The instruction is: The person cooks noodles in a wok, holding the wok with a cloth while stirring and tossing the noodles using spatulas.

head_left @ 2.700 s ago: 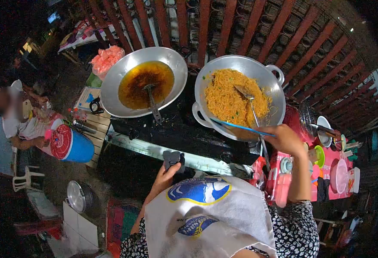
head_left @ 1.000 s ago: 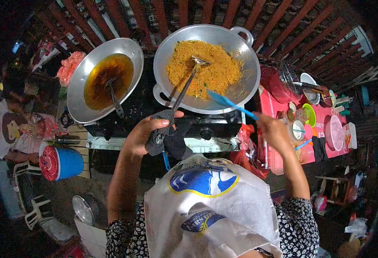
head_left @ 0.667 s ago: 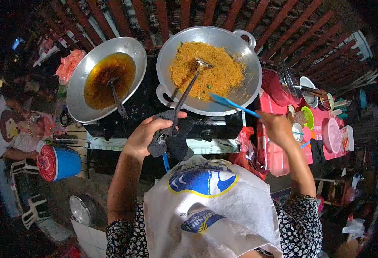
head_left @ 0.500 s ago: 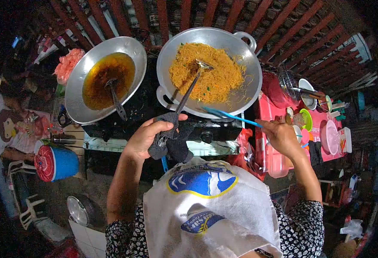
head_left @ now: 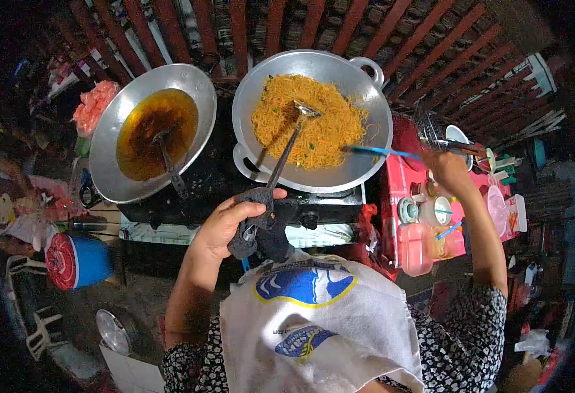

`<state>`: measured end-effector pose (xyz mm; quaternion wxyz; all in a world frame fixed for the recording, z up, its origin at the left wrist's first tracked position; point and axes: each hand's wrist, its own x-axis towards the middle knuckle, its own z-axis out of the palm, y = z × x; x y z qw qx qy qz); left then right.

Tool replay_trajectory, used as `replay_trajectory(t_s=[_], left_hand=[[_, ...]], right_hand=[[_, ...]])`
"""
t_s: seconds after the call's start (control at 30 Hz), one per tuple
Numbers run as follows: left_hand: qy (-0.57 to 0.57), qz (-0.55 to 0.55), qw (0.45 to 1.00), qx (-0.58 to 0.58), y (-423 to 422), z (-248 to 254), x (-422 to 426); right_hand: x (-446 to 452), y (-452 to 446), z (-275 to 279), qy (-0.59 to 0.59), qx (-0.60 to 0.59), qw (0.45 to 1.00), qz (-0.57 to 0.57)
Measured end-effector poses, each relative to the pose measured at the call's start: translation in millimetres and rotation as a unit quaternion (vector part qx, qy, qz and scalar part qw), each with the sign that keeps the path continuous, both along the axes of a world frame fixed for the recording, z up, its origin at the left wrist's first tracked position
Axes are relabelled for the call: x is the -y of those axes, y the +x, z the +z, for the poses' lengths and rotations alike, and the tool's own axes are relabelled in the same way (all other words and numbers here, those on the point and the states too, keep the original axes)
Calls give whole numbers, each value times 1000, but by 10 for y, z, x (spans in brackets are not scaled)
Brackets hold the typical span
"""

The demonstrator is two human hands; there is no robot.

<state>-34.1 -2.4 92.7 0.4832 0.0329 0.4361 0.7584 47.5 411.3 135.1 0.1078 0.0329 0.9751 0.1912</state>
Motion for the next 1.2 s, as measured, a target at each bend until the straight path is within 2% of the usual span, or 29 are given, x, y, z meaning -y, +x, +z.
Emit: replay_trajectory(t_s=[0.13, 0.2, 0.27, 0.33, 0.37, 0.47, 0.5, 0.53, 0.6, 0.63, 0.7, 0.73, 0.8, 0.83, 0.93, 0.97, 1.07, 1.1, 1.17, 1.2], left_hand=[[0, 9, 1000, 11, 2, -1, -31], [0, 1, 1000, 9, 6, -80, -1], [51, -24, 998, 22, -7, -160, 17], [42, -16, 999, 22, 22, -124, 9], [32, -10, 999, 23, 33, -116, 9], [42, -14, 999, 32, 35, -163, -12], [45, -14, 998, 31, 38, -146, -29], [24, -9, 999, 31, 52, -112, -51], [4, -4, 1000, 30, 72, -108, -72], [4, -3, 999, 32, 82, -136, -86], [5, 5, 1000, 30, 79, -129, -102], [3, 4, 1000, 22, 84, -117, -95], [-1, 2, 1000, 13, 103, -140, -71], [-1, -8, 1000, 11, 103, -182, -63], [-10, -9, 1000, -22, 125, -152, -105], [-22, 1, 999, -47, 143, -140, -121], [-32, -7, 998, -62, 170, -252, -147], [-61, -1, 994, -95, 189, -264, -157], [-81, 3, 985, -151, 196, -405, -145], [-102, 0, 978, -183, 196, -474, -140]], right_hand=[[-84, -470, 171, 21, -37, 999, 10], [45, -534, 308, -53, -90, 994, 23], [205, -527, 585, -40, -73, 996, 11], [357, -429, 848, -62, 12, 998, 7], [466, -347, 933, -57, 8, 997, 42], [480, -228, 835, -15, 31, 997, 68], [556, -255, 781, 63, 26, 995, 78], [529, -332, 681, 66, 26, 994, 78], [408, -557, 442, 165, -22, 985, 39], [373, -606, 386, 167, -23, 985, 39], [380, -726, 376, 157, -185, 961, 131], [418, -727, 429, 157, -187, 960, 135], [545, -599, 578, 192, -115, 967, 122], [635, -571, 595, 204, -21, 978, 41], [614, -603, 245, 233, -59, 970, 21], [589, -698, 108, 230, -67, 971, 4], [516, -920, -128, 103, -210, 972, 22], [553, -927, -79, 102, -215, 971, 28], [682, -814, 9, 5, -300, 953, 33], [720, -761, 10, 0, -301, 953, 33]])
